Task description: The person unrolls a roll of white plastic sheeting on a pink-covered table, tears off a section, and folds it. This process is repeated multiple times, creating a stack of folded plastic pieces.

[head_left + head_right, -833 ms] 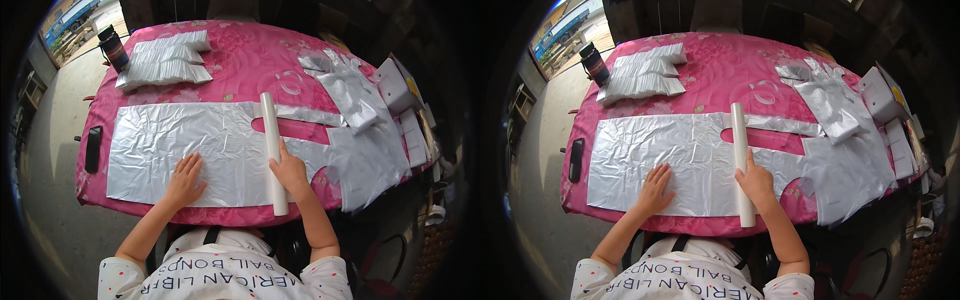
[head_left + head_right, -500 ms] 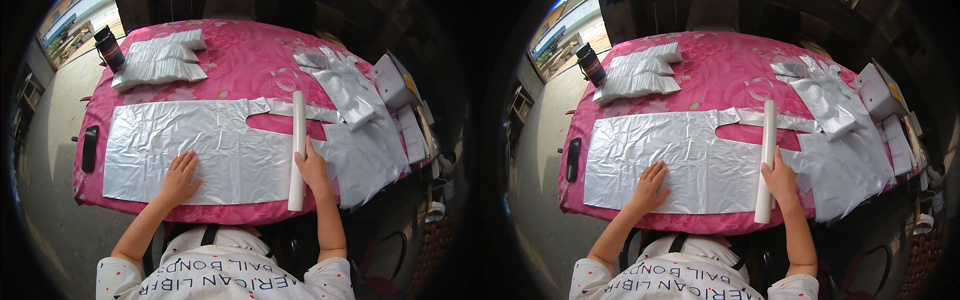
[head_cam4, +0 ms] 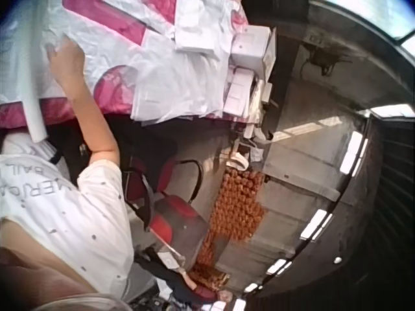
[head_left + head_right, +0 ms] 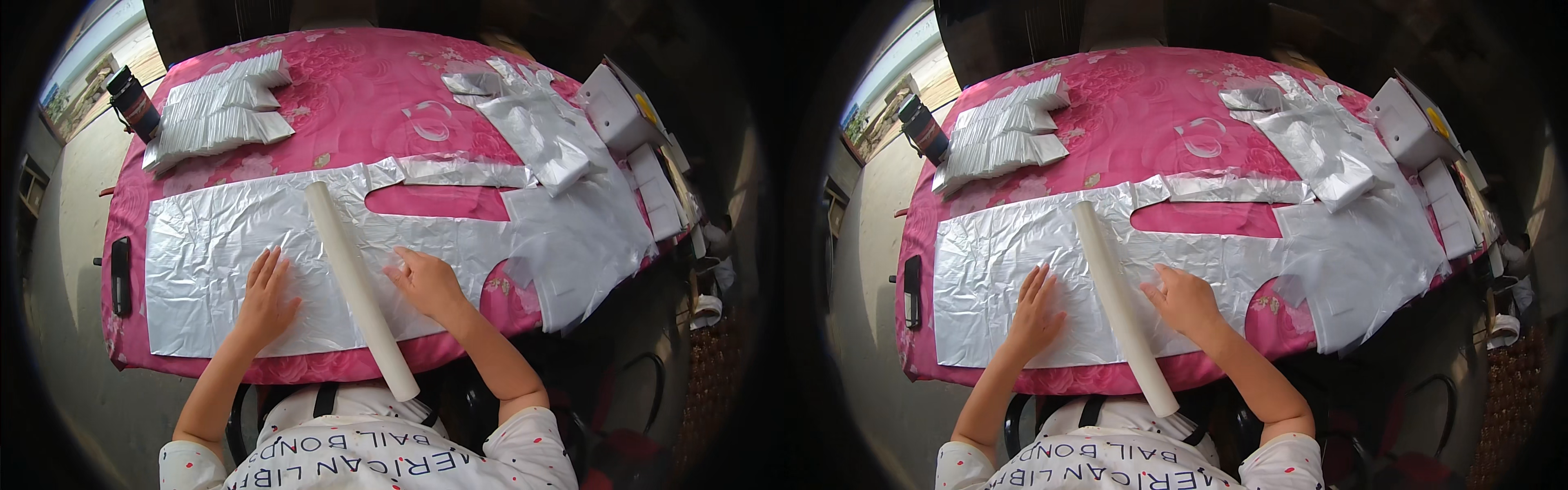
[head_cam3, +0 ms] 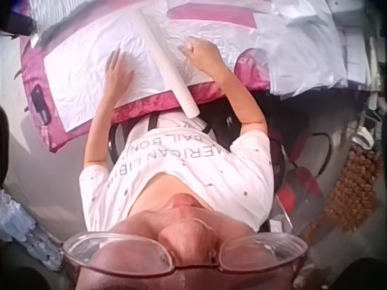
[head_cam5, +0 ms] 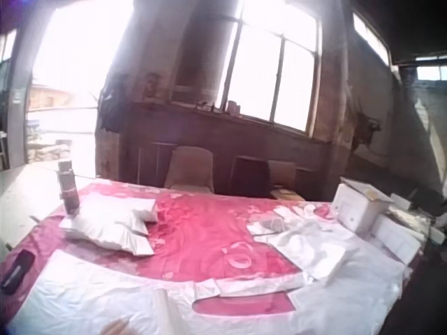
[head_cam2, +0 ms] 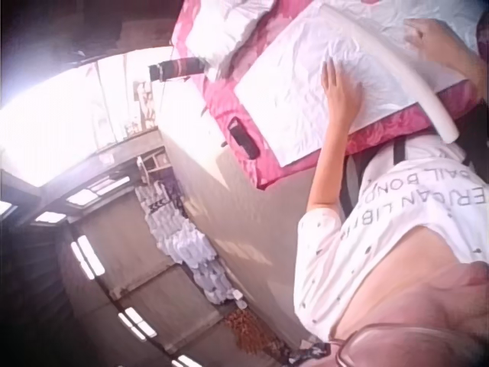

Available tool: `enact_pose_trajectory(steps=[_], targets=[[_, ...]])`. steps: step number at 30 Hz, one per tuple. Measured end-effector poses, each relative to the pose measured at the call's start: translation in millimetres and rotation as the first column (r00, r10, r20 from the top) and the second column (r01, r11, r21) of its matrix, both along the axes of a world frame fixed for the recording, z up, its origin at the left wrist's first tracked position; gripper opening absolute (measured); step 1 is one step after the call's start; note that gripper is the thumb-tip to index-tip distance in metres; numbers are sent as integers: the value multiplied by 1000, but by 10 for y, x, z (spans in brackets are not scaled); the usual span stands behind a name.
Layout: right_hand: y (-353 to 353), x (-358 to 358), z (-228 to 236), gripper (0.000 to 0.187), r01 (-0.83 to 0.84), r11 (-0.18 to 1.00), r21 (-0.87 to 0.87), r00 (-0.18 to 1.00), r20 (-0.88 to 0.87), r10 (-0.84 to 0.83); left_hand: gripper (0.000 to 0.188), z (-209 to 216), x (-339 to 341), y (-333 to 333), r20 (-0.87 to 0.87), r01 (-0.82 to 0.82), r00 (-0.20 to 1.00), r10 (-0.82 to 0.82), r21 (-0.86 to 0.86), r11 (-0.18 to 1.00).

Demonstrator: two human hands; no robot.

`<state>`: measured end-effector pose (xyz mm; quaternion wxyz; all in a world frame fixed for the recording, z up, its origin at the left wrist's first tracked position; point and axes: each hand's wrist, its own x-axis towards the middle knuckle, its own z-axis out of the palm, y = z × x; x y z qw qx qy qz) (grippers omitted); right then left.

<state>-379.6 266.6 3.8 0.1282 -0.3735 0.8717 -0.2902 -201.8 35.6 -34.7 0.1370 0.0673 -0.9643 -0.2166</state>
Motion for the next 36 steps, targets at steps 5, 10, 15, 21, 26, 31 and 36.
enact_pose_trajectory(steps=[5,10,15,21,26,31,36], targets=[[400,-1124,-226,23,402,897,-184,903,-84,-422,64,12,-1,-34,-30,5,1000,-4,8,1000],[782,-1970,-161,27,523,840,-142,748,-396,-533,63,14,43,-118,-52,-42,998,43,19,999],[793,-2361,-357,24,517,850,-103,687,-542,-483,62,79,-60,-146,-99,-50,994,51,20,999],[433,-2156,-182,11,407,854,-323,678,-521,-520,61,210,-226,-130,-160,-29,987,33,27,999],[-388,-972,156,12,-118,889,-442,973,-230,15,60,227,-292,-124,-219,-35,975,42,34,999],[-623,-451,249,17,-547,719,-428,836,-313,450,58,180,-340,-126,-240,-49,969,66,78,996],[-717,-1305,63,20,-28,937,-348,997,-83,-1,55,-37,-240,-237,-209,-150,962,179,147,978]])
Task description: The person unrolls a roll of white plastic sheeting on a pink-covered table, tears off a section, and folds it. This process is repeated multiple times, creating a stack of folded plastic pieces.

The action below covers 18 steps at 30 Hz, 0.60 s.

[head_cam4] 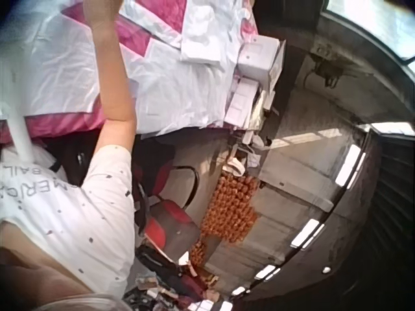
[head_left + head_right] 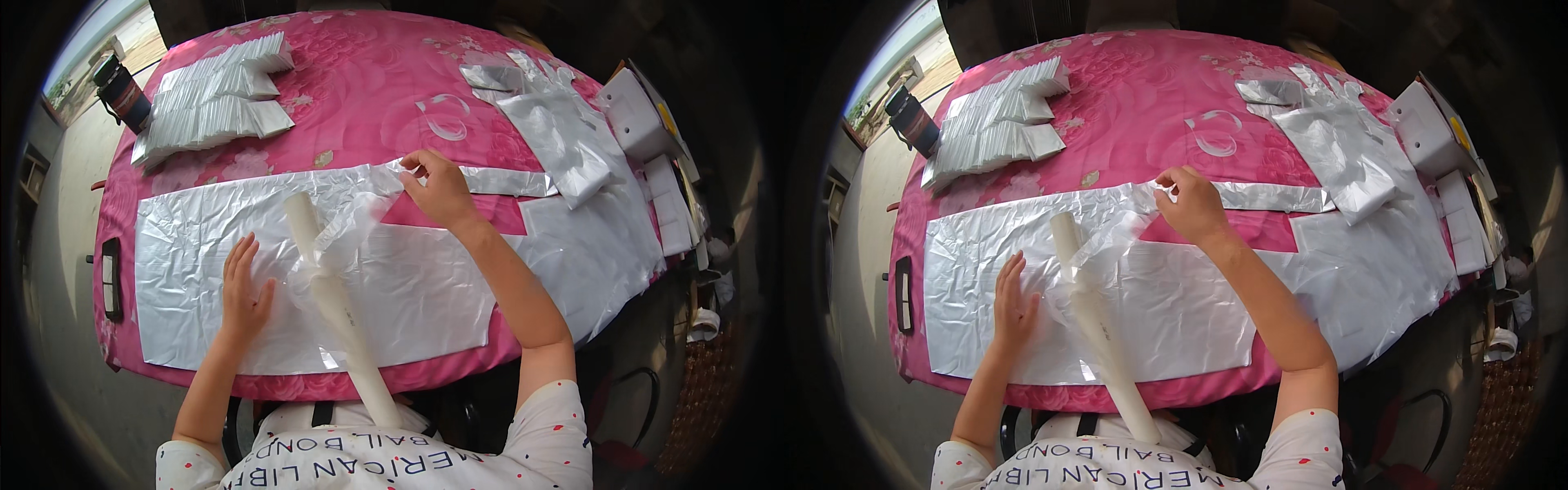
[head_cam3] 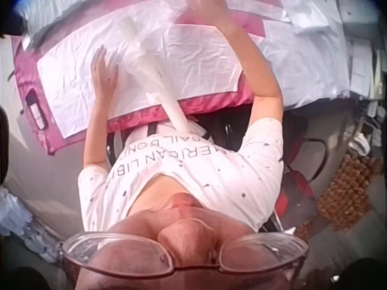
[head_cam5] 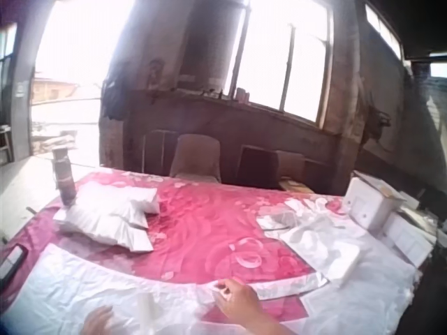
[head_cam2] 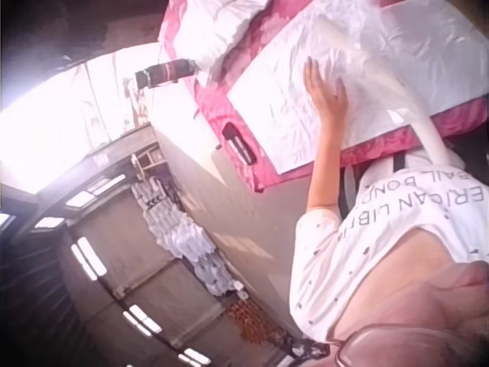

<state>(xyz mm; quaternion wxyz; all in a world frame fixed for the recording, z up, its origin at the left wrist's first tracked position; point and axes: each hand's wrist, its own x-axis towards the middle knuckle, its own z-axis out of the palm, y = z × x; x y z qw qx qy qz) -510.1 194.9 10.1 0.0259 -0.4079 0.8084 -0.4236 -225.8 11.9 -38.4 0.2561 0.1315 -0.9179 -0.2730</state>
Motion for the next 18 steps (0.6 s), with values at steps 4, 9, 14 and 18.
enact_pose_trajectory(steps=[4,9,14,18], targets=[[-105,-483,-178,32,10,975,222,994,-107,14,54,-2,2,-34,-31,-20,999,20,8,1000],[-307,-723,-140,40,-211,785,583,944,-86,318,54,16,-1,17,-2,-14,1000,14,-26,1000],[-283,-747,-37,35,-373,840,395,917,293,269,56,29,7,28,9,-28,1000,28,-13,1000],[-44,-866,156,34,-458,665,590,879,411,241,58,23,1,24,16,-28,999,28,-18,999]])
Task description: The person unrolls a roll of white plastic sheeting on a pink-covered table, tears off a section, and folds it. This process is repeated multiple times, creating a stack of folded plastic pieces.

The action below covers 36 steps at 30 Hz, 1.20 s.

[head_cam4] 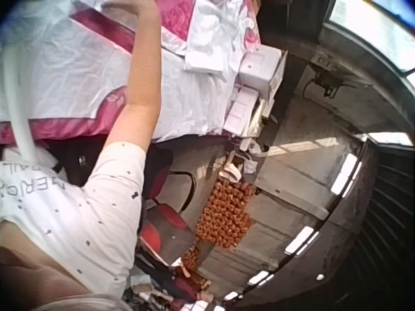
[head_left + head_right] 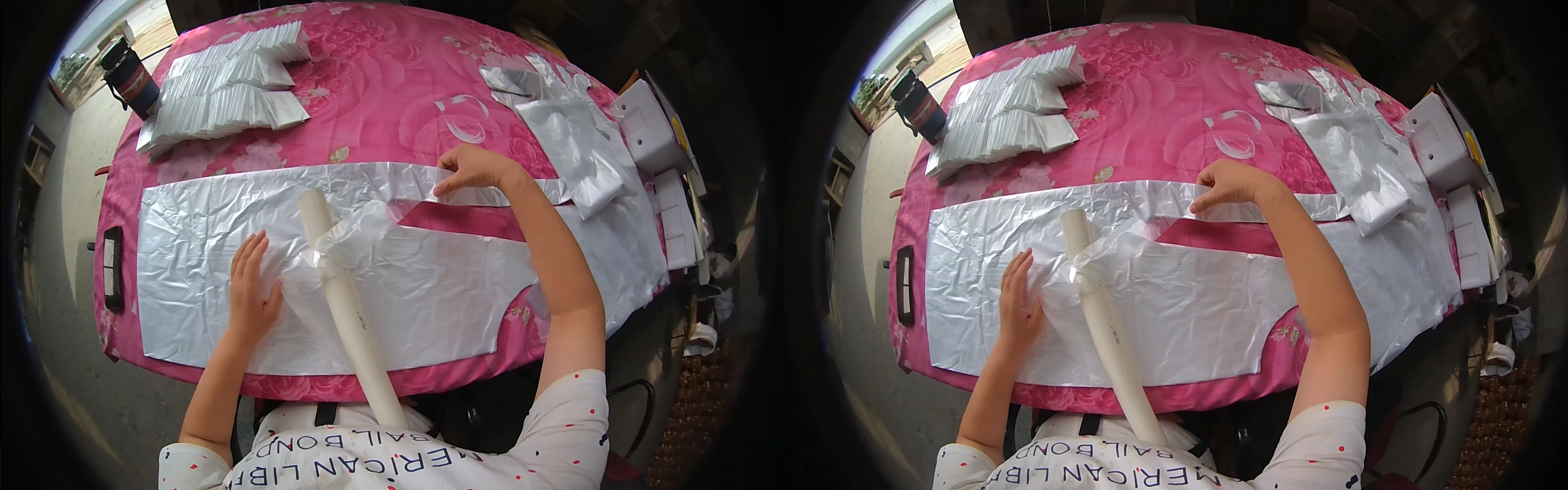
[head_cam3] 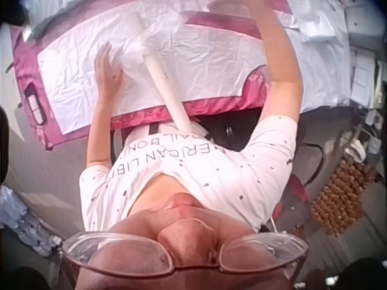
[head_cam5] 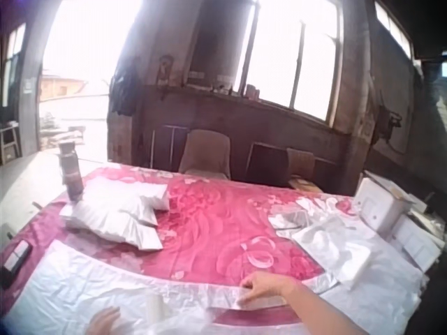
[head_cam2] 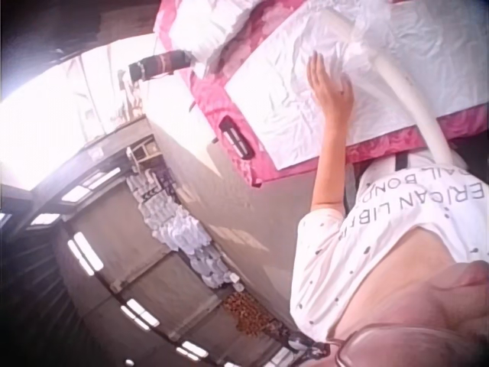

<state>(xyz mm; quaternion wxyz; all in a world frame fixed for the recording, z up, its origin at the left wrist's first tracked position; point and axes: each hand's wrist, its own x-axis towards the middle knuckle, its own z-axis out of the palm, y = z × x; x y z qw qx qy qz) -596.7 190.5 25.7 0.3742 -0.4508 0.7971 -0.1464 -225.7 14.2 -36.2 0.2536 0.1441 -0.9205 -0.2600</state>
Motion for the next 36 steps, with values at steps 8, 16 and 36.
enact_pose_trajectory(steps=[8,16,36], targets=[[649,-107,68,33,-14,989,147,970,-239,49,59,2,-17,10,4,-9,1000,10,-27,1000],[1235,-528,253,33,160,969,191,833,-553,-28,58,16,-29,28,19,-10,1000,11,-37,999],[1856,-1234,-10,32,502,863,58,336,-932,-133,54,-18,-27,16,34,-38,999,41,-82,996]])
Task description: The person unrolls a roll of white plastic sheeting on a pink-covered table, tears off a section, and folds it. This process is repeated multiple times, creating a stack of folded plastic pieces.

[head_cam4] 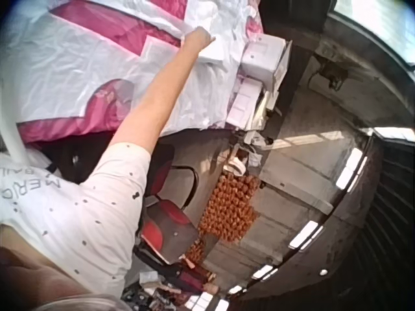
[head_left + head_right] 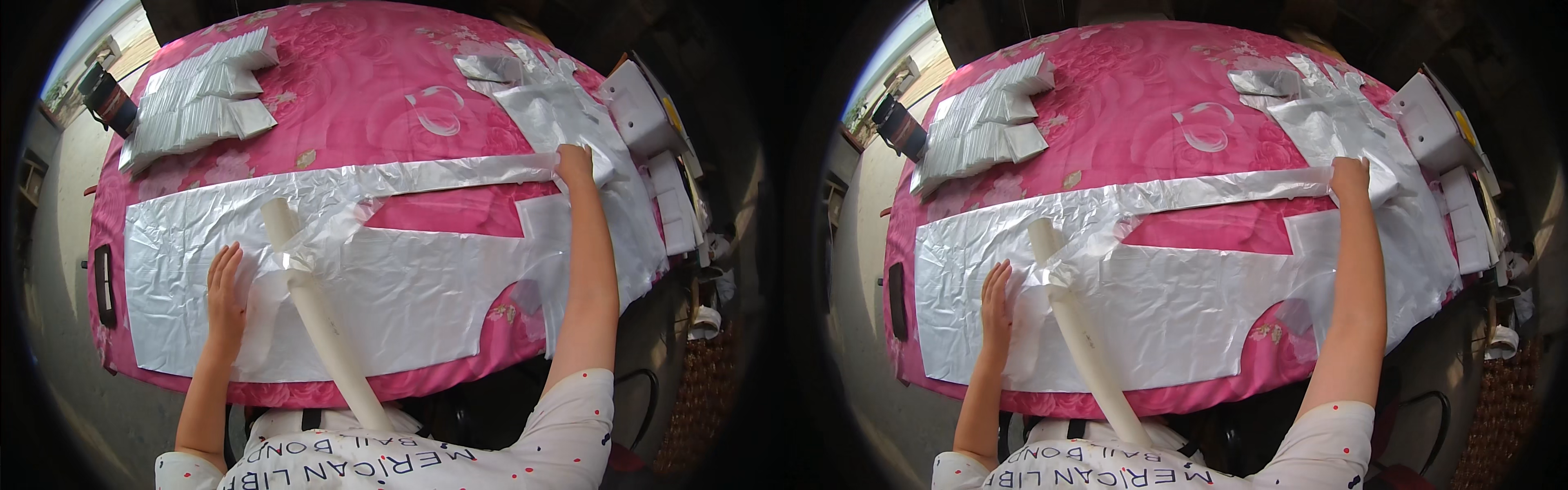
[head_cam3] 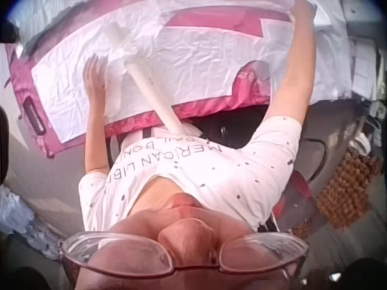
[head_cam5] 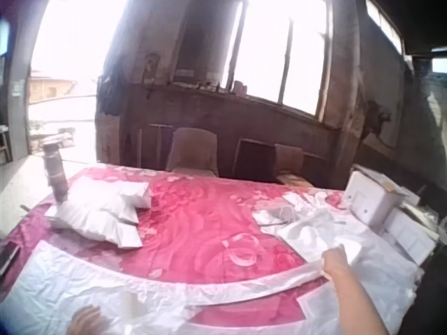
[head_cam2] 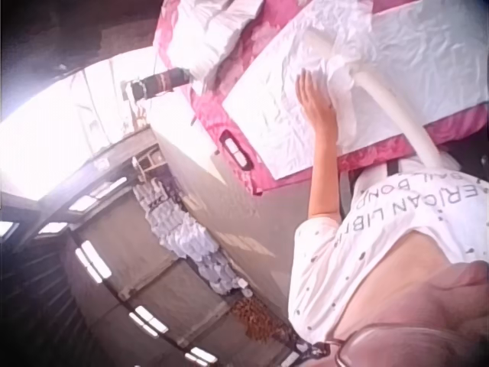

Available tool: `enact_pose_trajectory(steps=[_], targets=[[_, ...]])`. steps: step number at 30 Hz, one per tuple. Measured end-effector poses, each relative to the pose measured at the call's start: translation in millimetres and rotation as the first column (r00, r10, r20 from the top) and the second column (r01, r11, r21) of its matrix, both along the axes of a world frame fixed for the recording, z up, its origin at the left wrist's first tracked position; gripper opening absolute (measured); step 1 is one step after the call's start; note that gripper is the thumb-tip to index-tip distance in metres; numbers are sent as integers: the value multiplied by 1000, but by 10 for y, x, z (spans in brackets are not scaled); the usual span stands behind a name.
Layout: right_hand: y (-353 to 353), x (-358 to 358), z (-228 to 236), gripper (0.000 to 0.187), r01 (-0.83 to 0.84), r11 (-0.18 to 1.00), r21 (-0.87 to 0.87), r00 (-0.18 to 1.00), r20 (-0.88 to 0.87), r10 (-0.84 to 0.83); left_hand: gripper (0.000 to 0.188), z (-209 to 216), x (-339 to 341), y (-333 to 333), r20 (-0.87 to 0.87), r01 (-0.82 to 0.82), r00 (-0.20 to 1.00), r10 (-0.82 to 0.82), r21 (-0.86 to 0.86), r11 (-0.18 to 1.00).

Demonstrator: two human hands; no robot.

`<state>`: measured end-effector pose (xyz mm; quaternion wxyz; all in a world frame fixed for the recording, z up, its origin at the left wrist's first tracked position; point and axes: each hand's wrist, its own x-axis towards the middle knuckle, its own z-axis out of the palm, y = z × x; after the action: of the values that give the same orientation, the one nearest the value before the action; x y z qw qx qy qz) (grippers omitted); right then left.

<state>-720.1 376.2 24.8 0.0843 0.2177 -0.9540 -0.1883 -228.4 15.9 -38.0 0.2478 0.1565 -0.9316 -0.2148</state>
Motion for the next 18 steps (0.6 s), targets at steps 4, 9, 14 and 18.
enact_pose_trajectory(steps=[4,9,14,18], targets=[[-268,401,-28,35,-259,931,-256,965,-114,237,67,-5,-20,4,40,7,999,-7,1,1000],[-1380,2033,23,39,-577,375,-726,611,-80,787,63,46,27,14,0,0,1000,0,21,1000],[-1939,3382,-36,52,-583,118,-804,244,-35,969,51,77,27,0,-95,42,995,-34,75,996],[-2207,3702,-188,60,-595,166,-786,344,-62,937,45,139,53,23,-100,195,978,-183,140,971]])
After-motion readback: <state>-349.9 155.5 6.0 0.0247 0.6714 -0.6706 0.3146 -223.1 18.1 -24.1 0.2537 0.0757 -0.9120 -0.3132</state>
